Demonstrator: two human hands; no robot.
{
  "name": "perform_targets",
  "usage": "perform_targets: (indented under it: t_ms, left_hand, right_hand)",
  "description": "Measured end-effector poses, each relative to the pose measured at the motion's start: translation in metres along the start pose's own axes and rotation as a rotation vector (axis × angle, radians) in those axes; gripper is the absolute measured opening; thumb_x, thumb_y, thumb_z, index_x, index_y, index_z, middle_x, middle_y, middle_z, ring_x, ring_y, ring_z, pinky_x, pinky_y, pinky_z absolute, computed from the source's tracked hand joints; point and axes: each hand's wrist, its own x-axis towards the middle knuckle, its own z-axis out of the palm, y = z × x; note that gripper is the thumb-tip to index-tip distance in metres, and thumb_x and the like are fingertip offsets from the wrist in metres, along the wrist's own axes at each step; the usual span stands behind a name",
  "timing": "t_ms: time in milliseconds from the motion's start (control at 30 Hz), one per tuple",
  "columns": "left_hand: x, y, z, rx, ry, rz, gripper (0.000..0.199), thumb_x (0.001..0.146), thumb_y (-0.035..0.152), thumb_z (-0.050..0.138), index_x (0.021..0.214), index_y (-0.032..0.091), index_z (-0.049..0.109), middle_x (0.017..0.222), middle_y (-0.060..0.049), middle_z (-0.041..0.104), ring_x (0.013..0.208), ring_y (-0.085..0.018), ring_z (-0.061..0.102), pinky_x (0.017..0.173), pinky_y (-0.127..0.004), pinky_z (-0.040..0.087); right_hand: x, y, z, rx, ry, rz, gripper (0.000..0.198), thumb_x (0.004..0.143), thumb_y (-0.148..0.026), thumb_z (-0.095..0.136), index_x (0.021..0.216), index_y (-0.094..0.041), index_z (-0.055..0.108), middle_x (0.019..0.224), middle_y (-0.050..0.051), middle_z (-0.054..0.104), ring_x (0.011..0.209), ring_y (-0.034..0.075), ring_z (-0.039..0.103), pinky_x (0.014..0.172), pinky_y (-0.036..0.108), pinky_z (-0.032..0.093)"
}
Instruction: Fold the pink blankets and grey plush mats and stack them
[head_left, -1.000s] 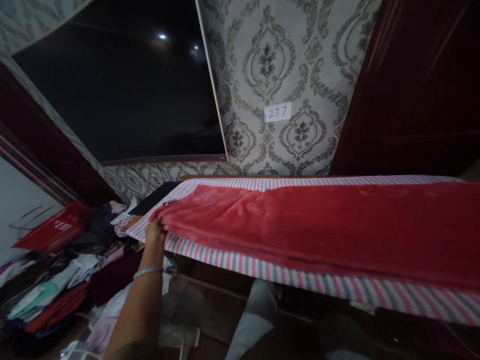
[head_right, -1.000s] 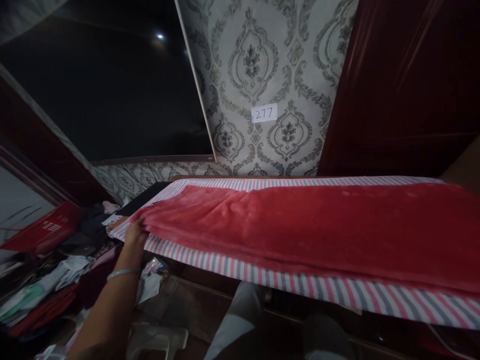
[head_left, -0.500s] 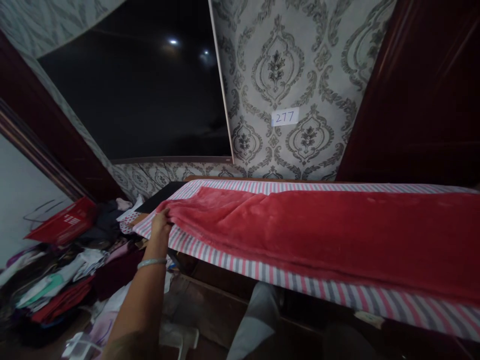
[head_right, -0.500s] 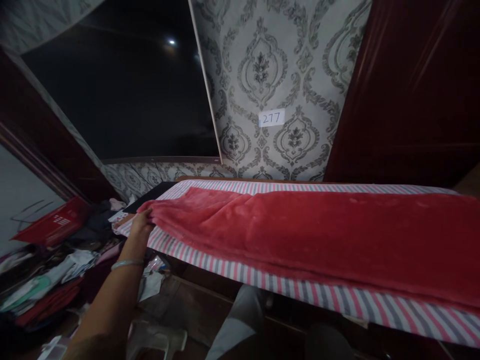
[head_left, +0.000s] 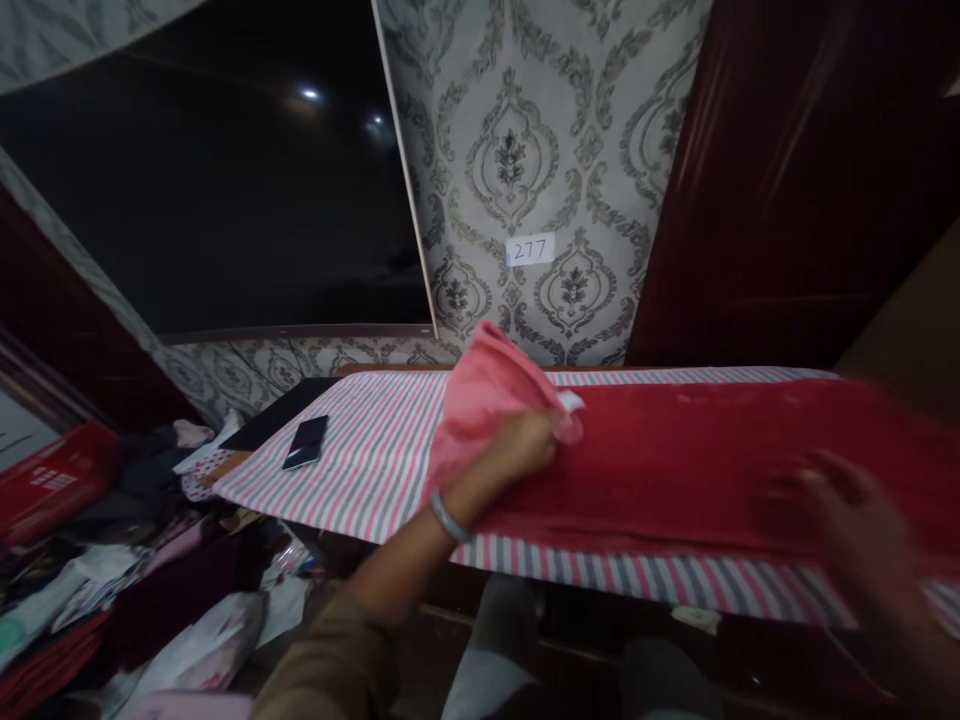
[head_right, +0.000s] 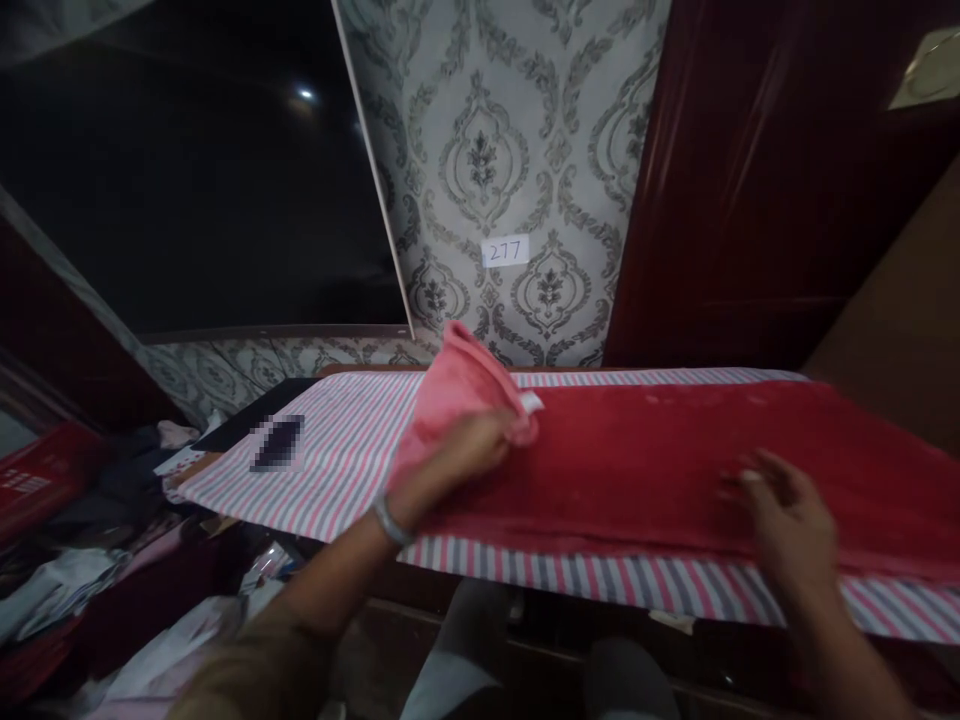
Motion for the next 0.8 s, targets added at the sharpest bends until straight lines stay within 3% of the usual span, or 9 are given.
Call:
perform_targets:
  t_ms: [67,133,233,367,467,567,667,733,800]
  left_hand:
    - [-0.028,0.018,0.048,0.020,-0.191,0.119,0.018,0.078,0.008,0.057,0.084,0.022,0.067,0.090,-0.009,0.073,0.086,-0.026,0.068,0.076,-0.035,0.051]
    - [-0.054,0.023,0.080,0.091,-0.172,0.117,0.017,0.080,0.010,0.057,0.088,0.020,0.068,0.095,-0.013,0.072,0.093,-0.029,0.067,0.080,-0.039,0.052]
    - [-0.078,0.021,0.101,0.145,-0.070,0.053,0.030,0.084,0.008,0.052,0.108,0.017,0.067,0.119,-0.017,0.069,0.109,-0.032,0.063,0.092,-0.048,0.051]
    - [-0.087,0.015,0.107,0.107,-0.016,-0.011,0.050,0.080,0.006,0.052,0.128,0.013,0.060,0.141,-0.021,0.058,0.121,-0.034,0.059,0.100,-0.053,0.050]
    - [-0.090,0.010,0.111,0.011,0.056,-0.026,0.051,0.073,0.005,0.052,0.121,0.014,0.064,0.138,-0.020,0.061,0.120,-0.033,0.060,0.101,-0.052,0.050]
    - [-0.091,0.005,0.110,-0.192,0.216,-0.090,0.038,0.074,0.008,0.053,0.108,0.019,0.069,0.122,-0.014,0.070,0.112,-0.028,0.064,0.100,-0.046,0.051]
    - [-0.086,0.004,0.098,-0.450,0.383,-0.305,0.021,0.086,0.027,0.054,0.098,0.020,0.070,0.090,-0.008,0.073,0.084,-0.023,0.066,0.080,-0.036,0.054]
    - [-0.082,0.006,0.089,-0.562,0.454,-0.418,0.027,0.089,0.041,0.056,0.095,0.019,0.070,0.078,-0.004,0.069,0.073,-0.020,0.062,0.070,-0.032,0.052]
    - [-0.080,0.011,0.082,-0.612,0.479,-0.438,0.032,0.087,0.047,0.058,0.095,0.019,0.071,0.075,-0.003,0.067,0.071,-0.019,0.060,0.069,-0.030,0.050]
  right_hand:
    - [-0.003,0.009,0.016,0.051,-0.035,0.012,0.042,0.069,-0.060,0.077,0.105,-0.042,0.066,0.131,0.015,0.063,0.103,0.022,0.068,0.082,0.039,0.056]
    - [-0.005,0.020,0.035,0.080,-0.120,0.068,0.045,0.059,-0.057,0.080,0.097,-0.036,0.066,0.118,0.015,0.069,0.088,0.023,0.071,0.072,0.038,0.059]
    - [-0.005,0.030,0.064,0.053,-0.256,0.101,0.045,0.059,-0.049,0.078,0.097,-0.028,0.067,0.104,0.012,0.072,0.079,0.023,0.071,0.063,0.034,0.061]
    - [0.001,0.019,0.107,0.061,-0.417,0.170,0.030,0.071,-0.031,0.070,0.099,-0.022,0.066,0.097,0.009,0.073,0.076,0.018,0.070,0.063,0.028,0.059]
    - [0.008,0.005,0.145,0.040,-0.473,0.294,0.017,0.078,-0.020,0.063,0.095,-0.020,0.062,0.087,0.008,0.071,0.068,0.015,0.067,0.062,0.026,0.058]
    - [0.016,0.000,0.178,-0.008,-0.526,0.368,0.005,0.085,-0.021,0.061,0.089,-0.019,0.060,0.072,0.006,0.067,0.058,0.015,0.064,0.059,0.027,0.056]
    - [0.018,0.000,0.201,-0.025,-0.590,0.388,0.013,0.088,-0.030,0.063,0.084,-0.018,0.059,0.063,0.003,0.063,0.052,0.015,0.060,0.056,0.028,0.055]
    - [0.017,0.000,0.212,-0.009,-0.613,0.378,0.015,0.088,-0.033,0.063,0.085,-0.019,0.059,0.064,0.003,0.064,0.054,0.015,0.061,0.057,0.029,0.055]
    - [0.015,-0.002,0.220,0.028,-0.615,0.343,0.014,0.088,-0.033,0.063,0.090,-0.020,0.059,0.072,0.004,0.068,0.062,0.017,0.064,0.061,0.031,0.057]
